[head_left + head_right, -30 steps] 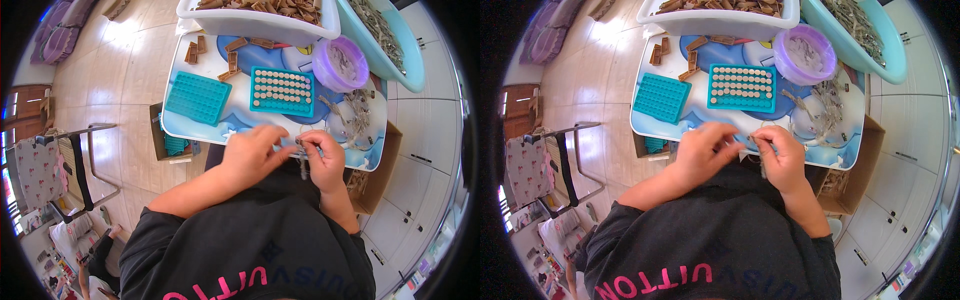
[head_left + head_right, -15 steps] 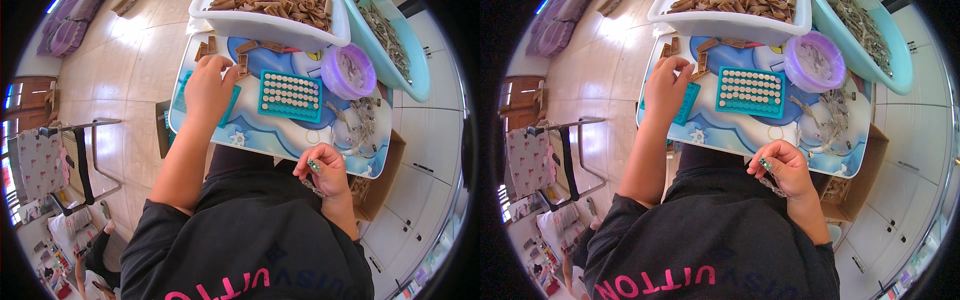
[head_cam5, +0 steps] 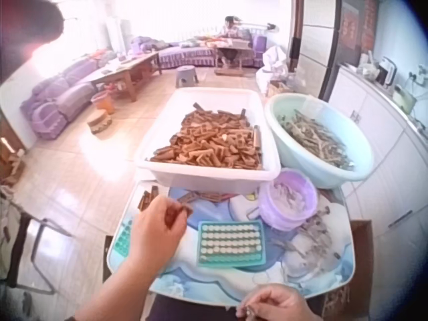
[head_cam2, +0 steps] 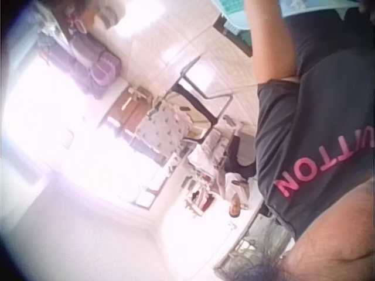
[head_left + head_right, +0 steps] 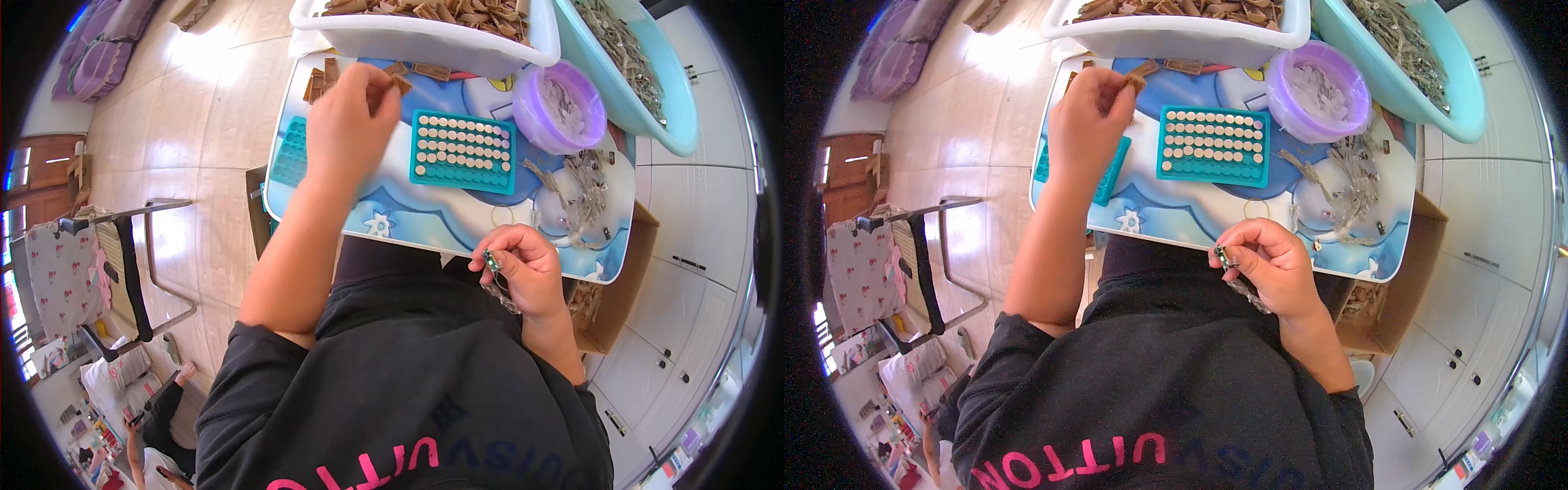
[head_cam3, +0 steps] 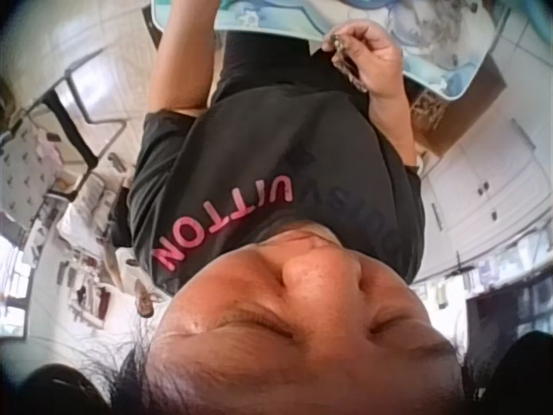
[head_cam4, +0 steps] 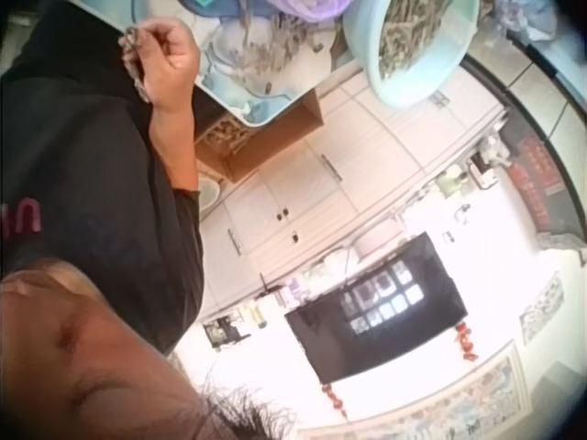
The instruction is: The person assembles brown rectangular parts by hand, inserting small white plugs into them and attaching metal brackets.
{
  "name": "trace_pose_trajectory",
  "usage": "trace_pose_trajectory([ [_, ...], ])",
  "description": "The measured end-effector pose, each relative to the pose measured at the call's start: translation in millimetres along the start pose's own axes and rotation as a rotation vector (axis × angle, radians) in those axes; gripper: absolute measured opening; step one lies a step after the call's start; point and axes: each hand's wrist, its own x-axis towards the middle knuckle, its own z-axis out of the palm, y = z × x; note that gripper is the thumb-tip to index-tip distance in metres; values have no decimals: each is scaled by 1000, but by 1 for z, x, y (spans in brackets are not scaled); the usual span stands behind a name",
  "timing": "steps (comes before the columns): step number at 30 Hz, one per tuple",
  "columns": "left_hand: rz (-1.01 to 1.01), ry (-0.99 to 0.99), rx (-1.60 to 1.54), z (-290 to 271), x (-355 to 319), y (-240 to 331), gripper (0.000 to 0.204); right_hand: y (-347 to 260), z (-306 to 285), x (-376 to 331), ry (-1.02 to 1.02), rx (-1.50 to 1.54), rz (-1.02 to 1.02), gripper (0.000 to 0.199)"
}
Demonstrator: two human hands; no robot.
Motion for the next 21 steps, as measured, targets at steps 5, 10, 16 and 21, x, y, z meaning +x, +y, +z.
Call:
trace_pose_trajectory([
  [5,-425,-542,-816,6,-72,40,37,-2,8,2,150,-283,-115,6],
  [10,-646,-723,-1002,13,-97,47,30,5,12,7,252,-453,-255,6],
  [16,-828,-744,-1266,7,-97,43,34,12,5,11,297,-636,-369,6],
  [21,-848,-743,-1324,5,-99,43,36,13,5,15,284,-877,-585,9],
])
